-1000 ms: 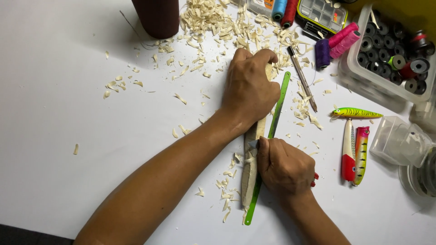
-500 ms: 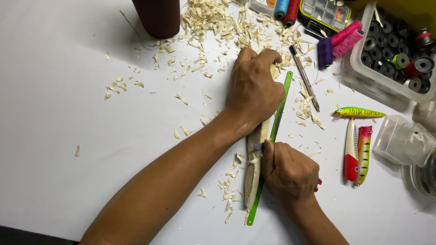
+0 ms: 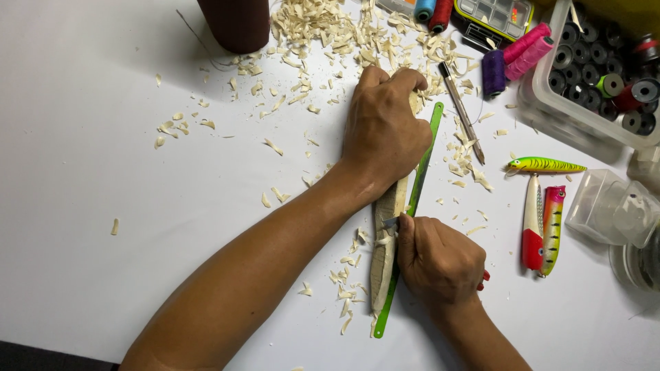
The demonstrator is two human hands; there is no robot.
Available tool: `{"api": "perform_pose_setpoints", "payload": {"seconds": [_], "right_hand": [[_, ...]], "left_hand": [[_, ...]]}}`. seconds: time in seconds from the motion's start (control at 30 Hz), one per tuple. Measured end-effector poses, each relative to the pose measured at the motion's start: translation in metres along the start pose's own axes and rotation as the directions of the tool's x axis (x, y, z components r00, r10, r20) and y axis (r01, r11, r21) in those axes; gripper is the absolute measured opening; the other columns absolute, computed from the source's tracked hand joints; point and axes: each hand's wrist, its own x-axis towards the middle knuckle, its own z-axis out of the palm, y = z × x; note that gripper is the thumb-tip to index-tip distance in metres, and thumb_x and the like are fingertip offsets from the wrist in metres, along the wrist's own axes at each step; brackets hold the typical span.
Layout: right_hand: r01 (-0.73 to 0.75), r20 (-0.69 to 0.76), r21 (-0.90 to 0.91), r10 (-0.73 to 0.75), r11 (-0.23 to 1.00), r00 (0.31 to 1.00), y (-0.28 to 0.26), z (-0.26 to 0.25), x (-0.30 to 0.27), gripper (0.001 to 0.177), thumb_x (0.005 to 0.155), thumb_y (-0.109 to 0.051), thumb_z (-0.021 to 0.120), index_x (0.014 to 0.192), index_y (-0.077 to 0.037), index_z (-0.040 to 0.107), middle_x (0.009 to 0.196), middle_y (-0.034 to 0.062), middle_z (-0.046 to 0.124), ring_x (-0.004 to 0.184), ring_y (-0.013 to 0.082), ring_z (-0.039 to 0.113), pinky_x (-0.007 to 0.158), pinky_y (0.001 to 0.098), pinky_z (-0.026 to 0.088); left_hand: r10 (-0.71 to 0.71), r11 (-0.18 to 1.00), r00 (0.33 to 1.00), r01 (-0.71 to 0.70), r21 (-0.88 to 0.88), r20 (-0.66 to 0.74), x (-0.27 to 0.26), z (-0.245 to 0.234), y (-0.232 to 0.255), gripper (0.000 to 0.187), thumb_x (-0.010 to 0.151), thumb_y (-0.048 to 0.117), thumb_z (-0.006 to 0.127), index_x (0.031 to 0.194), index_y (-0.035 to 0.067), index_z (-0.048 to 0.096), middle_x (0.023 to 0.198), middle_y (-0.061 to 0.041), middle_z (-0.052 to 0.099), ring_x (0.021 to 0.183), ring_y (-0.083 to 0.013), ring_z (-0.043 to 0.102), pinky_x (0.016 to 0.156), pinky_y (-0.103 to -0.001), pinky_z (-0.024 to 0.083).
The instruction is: The person carves a piece of light-colored wood using a utility knife and a green ruler as a guide. They repeatedly shave off thin layers of wood along the ruler's edge, creating wood shavings on the white work surface.
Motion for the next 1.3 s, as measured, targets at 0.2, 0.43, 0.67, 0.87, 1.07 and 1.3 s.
{"api": "perform_pose_setpoints", "payload": {"seconds": [0.2, 0.43, 0.67, 0.87, 1.07, 1.3], "right_hand": [[0.014, -0.002, -0.023, -0.014, 1.000, 1.000, 0.000, -0.002, 0.000, 0.043, 0.105, -0.013, 0.059, 0.065, -0.009, 0.044, 0.054, 0.0024, 0.040, 0.043, 0.0203, 0.031, 0.042, 0.0366, 0.020], [0.026, 0.015, -0.024, -0.025, 0.999, 1.000, 0.001, -0.005, 0.000, 0.042, 0.105, -0.014, 0.060, 0.065, -0.010, 0.046, 0.054, 0.0029, 0.040, 0.043, 0.0209, 0.033, 0.042, 0.0371, 0.022], [0.059, 0.047, -0.065, -0.056, 0.996, 0.997, 0.003, -0.010, 0.002, 0.045, 0.105, -0.015, 0.064, 0.065, -0.011, 0.043, 0.054, 0.0018, 0.038, 0.044, 0.0204, 0.030, 0.041, 0.0353, 0.021], [0.081, 0.088, -0.068, -0.075, 0.994, 0.993, 0.001, -0.015, 0.002, 0.042, 0.104, -0.017, 0.065, 0.066, -0.012, 0.048, 0.055, 0.0015, 0.042, 0.043, 0.0189, 0.036, 0.040, 0.0340, 0.025], [0.012, 0.041, -0.057, -0.009, 0.998, 0.999, 0.004, 0.000, -0.012, 0.044, 0.106, -0.017, 0.058, 0.066, -0.011, 0.042, 0.053, 0.0008, 0.040, 0.042, 0.0192, 0.032, 0.041, 0.0360, 0.020], [0.017, 0.014, -0.065, -0.017, 0.998, 1.000, 0.000, -0.009, -0.004, 0.042, 0.106, -0.015, 0.058, 0.066, -0.011, 0.047, 0.054, 0.0009, 0.042, 0.043, 0.0189, 0.034, 0.042, 0.0349, 0.022]], "left_hand": [[0.011, 1.000, 1.000, -0.011, 0.013, -0.014, 0.001, 0.000, 0.000, 0.045, 0.067, -0.002, 0.061, 0.110, 0.007, 0.067, 0.077, -0.013, 0.056, 0.089, -0.0292, 0.055, 0.062, -0.044, 0.049], [0.017, 1.000, 1.000, -0.017, 0.020, -0.022, 0.000, 0.002, 0.000, 0.045, 0.067, -0.004, 0.061, 0.110, 0.006, 0.067, 0.078, -0.013, 0.056, 0.086, -0.0289, 0.056, 0.060, -0.042, 0.051], [0.030, 0.999, 0.999, -0.029, 0.022, -0.033, 0.000, 0.002, 0.001, 0.045, 0.066, -0.005, 0.064, 0.109, 0.005, 0.068, 0.079, -0.015, 0.059, 0.087, -0.0302, 0.057, 0.061, -0.043, 0.051], [0.022, 1.000, 0.999, -0.022, 0.019, -0.029, 0.000, 0.004, 0.001, 0.045, 0.066, -0.004, 0.063, 0.110, 0.005, 0.068, 0.082, -0.014, 0.057, 0.085, -0.0289, 0.056, 0.065, -0.042, 0.052], [0.025, 1.000, 0.999, -0.024, 0.018, -0.025, 0.000, 0.005, 0.002, 0.043, 0.068, -0.007, 0.062, 0.110, 0.004, 0.068, 0.081, -0.014, 0.054, 0.082, -0.0269, 0.054, 0.060, -0.041, 0.052], [0.037, 0.999, 0.999, -0.036, 0.019, -0.033, -0.001, 0.003, 0.002, 0.045, 0.069, -0.007, 0.061, 0.111, 0.004, 0.068, 0.079, -0.014, 0.057, 0.083, -0.0271, 0.056, 0.057, -0.039, 0.053]]}}
